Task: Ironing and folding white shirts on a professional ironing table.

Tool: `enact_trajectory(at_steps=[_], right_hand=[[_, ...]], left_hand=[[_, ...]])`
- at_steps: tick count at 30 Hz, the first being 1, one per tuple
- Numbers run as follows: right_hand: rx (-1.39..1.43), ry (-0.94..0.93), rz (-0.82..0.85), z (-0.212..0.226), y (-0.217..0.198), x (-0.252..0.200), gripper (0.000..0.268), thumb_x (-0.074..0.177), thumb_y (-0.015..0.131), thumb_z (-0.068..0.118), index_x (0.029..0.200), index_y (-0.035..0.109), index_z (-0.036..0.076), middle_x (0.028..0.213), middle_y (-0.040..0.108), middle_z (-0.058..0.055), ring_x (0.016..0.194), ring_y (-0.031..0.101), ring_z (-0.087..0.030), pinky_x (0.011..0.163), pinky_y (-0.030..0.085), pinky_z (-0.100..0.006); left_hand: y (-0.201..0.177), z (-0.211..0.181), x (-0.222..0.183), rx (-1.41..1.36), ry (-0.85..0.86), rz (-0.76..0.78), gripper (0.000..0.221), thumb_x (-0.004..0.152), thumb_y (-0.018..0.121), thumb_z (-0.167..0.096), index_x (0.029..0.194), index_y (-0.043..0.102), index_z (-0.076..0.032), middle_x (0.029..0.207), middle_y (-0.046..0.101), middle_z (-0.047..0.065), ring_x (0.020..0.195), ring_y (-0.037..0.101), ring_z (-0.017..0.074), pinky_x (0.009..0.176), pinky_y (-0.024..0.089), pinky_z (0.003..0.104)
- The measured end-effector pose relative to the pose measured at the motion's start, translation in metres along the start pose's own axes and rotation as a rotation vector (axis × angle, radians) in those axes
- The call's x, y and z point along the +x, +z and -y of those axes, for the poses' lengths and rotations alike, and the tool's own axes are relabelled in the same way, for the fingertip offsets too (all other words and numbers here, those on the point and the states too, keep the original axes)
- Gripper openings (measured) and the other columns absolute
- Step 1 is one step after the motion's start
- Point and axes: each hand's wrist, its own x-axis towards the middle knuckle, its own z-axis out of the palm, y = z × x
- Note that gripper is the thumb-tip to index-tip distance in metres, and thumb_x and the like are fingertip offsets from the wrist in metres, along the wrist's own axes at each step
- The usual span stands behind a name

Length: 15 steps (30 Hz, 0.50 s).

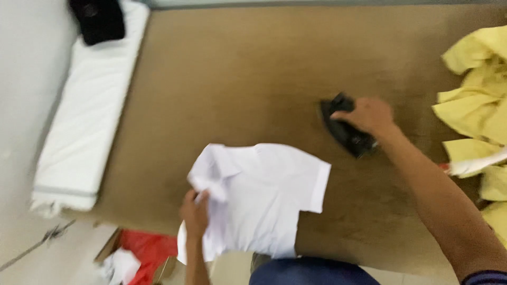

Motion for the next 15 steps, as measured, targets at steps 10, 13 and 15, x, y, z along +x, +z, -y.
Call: enact_trajectory(at_steps=[10, 13, 15], right_hand=[[0.782, -0.602, -0.063, 0.12, 0.131, -0.204, 0.029, 0.096, 0.067, 0.039, 0.084, 0.063, 0.013, 0.079, 0.059, 0.002, 0.075, 0.052, -0.011, 0.07, 0.044, -0.031], [0.868, -0.171, -0.229, 0.053, 0.155, -0.222, 0.039, 0.095, 0.071, 0.038, 0.067, 0.066, 0.012, 0.063, 0.055, 0.003, 0.06, 0.047, -0.011, 0.055, 0.037, -0.032], [0.822, 0.199, -0.392, -0.067, 0.184, -0.227, 0.045, 0.09, 0.079, 0.044, 0.062, 0.067, 0.011, 0.059, 0.048, 0.001, 0.055, 0.041, -0.014, 0.048, 0.031, -0.035]], left_hand=[[-0.042, -0.157, -0.11, -0.026, 1.017, 0.2, 0.034, 0.091, 0.074, -0.045, 0.107, 0.067, -0.016, 0.103, 0.063, -0.001, 0.071, 0.065, 0.0277, 0.059, 0.05, 0.044], [-0.046, -0.114, -0.098, 0.118, 0.951, 0.386, 0.051, 0.086, 0.072, -0.061, 0.11, 0.062, -0.017, 0.098, 0.071, 0.0, 0.075, 0.067, 0.0306, 0.072, 0.047, 0.044], [-0.037, -0.085, -0.109, 0.209, 0.954, 0.526, 0.058, 0.084, 0.071, -0.066, 0.109, 0.061, -0.015, 0.086, 0.076, 0.003, 0.073, 0.068, 0.0325, 0.08, 0.043, 0.042]])
